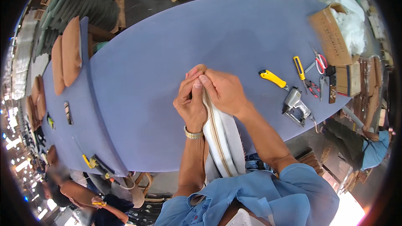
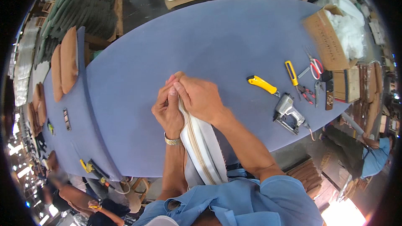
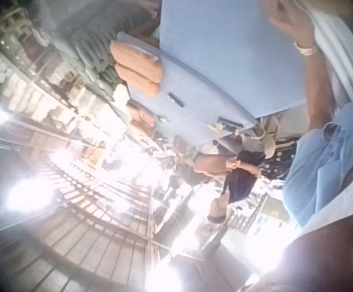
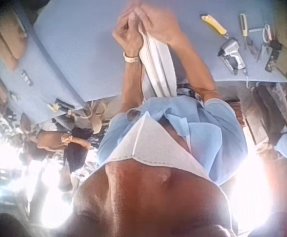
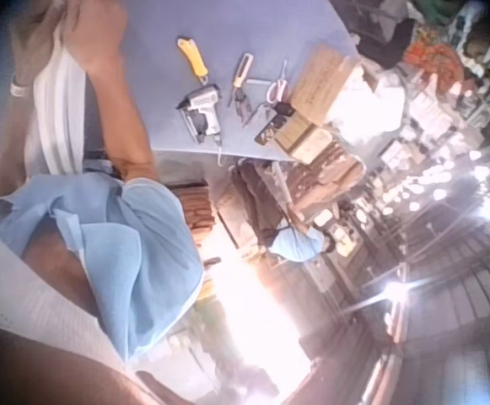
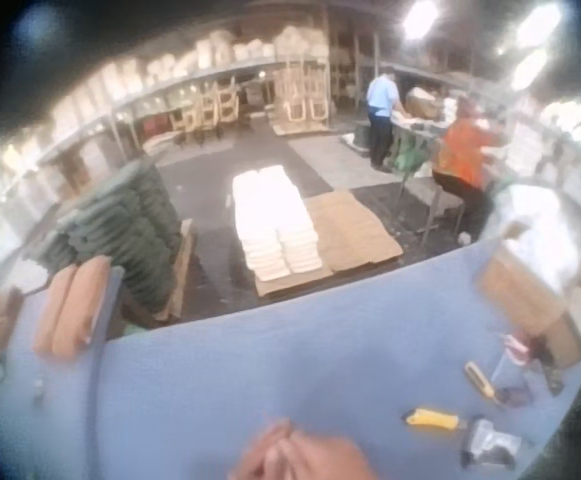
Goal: The person assembles cushion covers by inserting foam inserts, trimming excess fabric with a utility knife, and securing the edges with a staple gun. The person handles multiple cushions and stacks the finished units on a nearby pallet.
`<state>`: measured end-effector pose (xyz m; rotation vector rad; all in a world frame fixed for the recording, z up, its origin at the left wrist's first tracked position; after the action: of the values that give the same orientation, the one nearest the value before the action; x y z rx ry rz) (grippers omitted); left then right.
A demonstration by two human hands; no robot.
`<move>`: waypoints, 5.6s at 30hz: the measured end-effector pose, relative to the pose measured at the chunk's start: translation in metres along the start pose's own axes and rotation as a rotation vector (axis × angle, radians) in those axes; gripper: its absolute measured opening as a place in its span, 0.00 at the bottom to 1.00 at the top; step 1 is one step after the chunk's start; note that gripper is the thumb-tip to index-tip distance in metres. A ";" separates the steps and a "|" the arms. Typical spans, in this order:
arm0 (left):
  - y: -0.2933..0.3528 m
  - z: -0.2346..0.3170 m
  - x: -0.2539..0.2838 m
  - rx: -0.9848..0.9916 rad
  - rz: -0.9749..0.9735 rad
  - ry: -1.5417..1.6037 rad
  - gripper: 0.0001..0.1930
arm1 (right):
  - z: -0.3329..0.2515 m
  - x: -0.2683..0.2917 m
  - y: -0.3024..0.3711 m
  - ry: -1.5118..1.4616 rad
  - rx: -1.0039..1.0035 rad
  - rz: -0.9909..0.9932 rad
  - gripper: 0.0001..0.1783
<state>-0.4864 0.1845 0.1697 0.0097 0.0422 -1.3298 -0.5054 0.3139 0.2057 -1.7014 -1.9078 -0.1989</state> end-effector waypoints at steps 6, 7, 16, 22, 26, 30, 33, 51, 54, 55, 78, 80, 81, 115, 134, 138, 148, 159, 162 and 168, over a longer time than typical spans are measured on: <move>0.010 -0.008 0.008 0.024 0.025 0.131 0.08 | -0.021 -0.005 0.015 0.180 0.097 -0.031 0.14; 0.011 -0.006 0.013 0.029 0.026 0.129 0.08 | -0.025 -0.008 0.019 0.192 0.101 -0.043 0.15; 0.020 -0.002 0.053 0.064 0.050 0.138 0.09 | 0.058 -0.034 0.029 -0.818 -0.178 0.118 0.21; 0.022 -0.005 0.077 0.069 0.079 0.115 0.10 | 0.016 -0.095 -0.010 -0.758 -0.220 -0.103 0.26; 0.019 -0.013 0.092 0.137 0.048 0.061 0.09 | 0.011 -0.114 -0.007 -0.859 -0.369 -0.166 0.29; -0.022 -0.029 0.121 0.293 -0.227 0.086 0.14 | 0.028 -0.114 -0.009 -0.663 -0.323 -0.148 0.33; -0.084 -0.008 0.099 0.137 -0.192 0.133 0.21 | 0.021 -0.116 -0.006 -0.664 -0.363 -0.144 0.40; -0.049 -0.019 0.043 0.114 -0.305 -0.065 0.22 | 0.033 -0.077 0.058 -0.673 -0.348 -0.073 0.45; -0.046 -0.017 0.039 0.083 -0.327 -0.091 0.18 | 0.063 0.003 0.113 -0.268 -0.367 -0.120 0.43; -0.045 -0.017 0.039 0.074 -0.327 -0.099 0.17 | 0.086 0.038 0.143 -0.089 -0.405 -0.087 0.42; -0.033 -0.025 0.041 0.185 -0.381 -0.168 0.30 | 0.205 0.177 0.324 0.439 -0.715 0.019 0.52; -0.030 -0.033 0.048 0.224 -0.334 -0.225 0.30 | 0.183 0.177 0.307 0.492 -0.755 -0.018 0.48; -0.029 -0.034 0.050 0.233 -0.320 -0.209 0.31 | 0.172 0.182 0.291 0.568 -0.769 -0.069 0.45; -0.036 -0.027 0.060 0.020 -0.313 -0.001 0.34 | -0.068 0.020 -0.045 -0.011 0.045 -0.585 0.37; -0.049 -0.034 0.060 0.000 -0.346 0.052 0.37 | -0.064 -0.022 -0.050 0.268 -0.150 -0.827 0.51; -0.053 -0.039 0.054 0.031 -0.378 0.078 0.37 | -0.057 -0.023 -0.057 0.386 -0.124 -0.908 0.54; -0.083 -0.069 0.049 0.364 -0.507 0.349 0.19 | -0.043 -0.023 -0.059 0.283 -0.159 -0.885 0.57; -0.099 -0.066 0.018 0.453 -0.570 -0.047 0.36 | -0.049 -0.028 -0.056 0.289 -0.134 -0.816 0.57; -0.099 -0.060 0.027 0.410 -0.491 0.042 0.34 | -0.057 -0.034 -0.057 0.305 -0.167 -0.825 0.53; -0.104 -0.061 0.035 0.396 -0.457 0.101 0.33 | -0.062 -0.045 -0.066 0.359 -0.259 -0.824 0.46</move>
<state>-0.5806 0.1275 0.1094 0.4246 -0.1415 -1.7754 -0.5477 0.2341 0.2516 -0.8284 -2.2402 -1.0203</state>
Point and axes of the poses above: each hand's wrist, its own y-axis away from the middle knuckle, its own x-axis out of the back of the hand, z = x × y, the point moved 8 cm from there along -y, towards the middle knuckle, and after that the axes turned 9 degrees about x, right-handed, at the moved point
